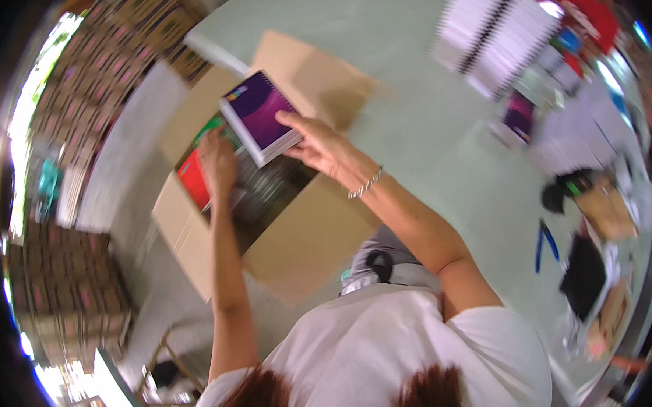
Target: The person uses blue pliers to clip the spiral binding of a stack of notebooks and then places the notebooks into a cardboard box.
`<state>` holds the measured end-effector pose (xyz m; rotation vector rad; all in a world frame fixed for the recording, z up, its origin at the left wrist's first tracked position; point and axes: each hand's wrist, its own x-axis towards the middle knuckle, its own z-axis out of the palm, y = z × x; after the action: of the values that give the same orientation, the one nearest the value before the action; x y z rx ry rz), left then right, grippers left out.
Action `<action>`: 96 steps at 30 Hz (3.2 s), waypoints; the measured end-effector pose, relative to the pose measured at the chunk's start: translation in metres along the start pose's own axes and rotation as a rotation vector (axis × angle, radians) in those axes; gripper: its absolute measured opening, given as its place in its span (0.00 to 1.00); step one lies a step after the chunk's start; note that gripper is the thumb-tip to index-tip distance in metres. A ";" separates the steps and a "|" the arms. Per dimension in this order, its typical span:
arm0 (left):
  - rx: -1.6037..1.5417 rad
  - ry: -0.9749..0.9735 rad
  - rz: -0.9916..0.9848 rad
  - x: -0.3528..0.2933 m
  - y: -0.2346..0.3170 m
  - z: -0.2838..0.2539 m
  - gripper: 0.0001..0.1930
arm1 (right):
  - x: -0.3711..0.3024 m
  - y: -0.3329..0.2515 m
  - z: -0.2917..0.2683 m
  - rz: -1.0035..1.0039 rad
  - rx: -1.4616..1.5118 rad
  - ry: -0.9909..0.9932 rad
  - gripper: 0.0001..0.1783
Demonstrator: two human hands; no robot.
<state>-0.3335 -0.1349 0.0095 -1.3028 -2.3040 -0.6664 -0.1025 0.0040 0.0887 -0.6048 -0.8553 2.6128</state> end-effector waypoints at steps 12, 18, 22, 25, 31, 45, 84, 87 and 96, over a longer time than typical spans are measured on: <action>0.030 -0.066 -0.085 0.007 0.011 0.005 0.20 | -0.244 -0.111 -0.147 -0.864 -0.019 0.668 0.29; 0.036 -0.054 -0.084 0.008 0.010 0.005 0.20 | -0.245 -0.143 -0.223 -1.006 0.175 0.886 0.31; 0.025 -0.046 -0.077 0.007 0.011 0.003 0.20 | -0.239 -0.177 -0.241 -0.938 0.236 0.824 0.33; 0.025 -0.037 -0.074 0.007 0.011 0.004 0.20 | -0.231 -0.199 -0.249 -0.882 0.297 0.742 0.30; -0.015 -0.095 -0.095 0.009 0.011 -0.002 0.20 | -0.231 -0.186 -0.272 -0.859 -0.165 0.863 0.19; -0.006 0.017 -0.105 0.008 0.019 -0.003 0.18 | 0.055 0.025 0.000 0.112 -1.050 -0.032 0.47; -0.028 0.011 -0.126 0.006 0.021 -0.003 0.18 | 0.197 0.081 -0.052 0.327 -0.573 0.349 0.43; -0.042 0.008 -0.118 0.009 0.024 -0.001 0.18 | 0.192 0.078 -0.059 0.261 -0.525 0.298 0.40; -0.043 0.000 -0.138 0.007 0.022 -0.005 0.18 | 0.187 0.078 -0.046 0.285 -0.584 0.330 0.44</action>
<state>-0.3172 -0.1234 0.0221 -1.1695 -2.4084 -0.7640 -0.2539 0.0464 -0.0477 -1.3537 -1.5153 2.3647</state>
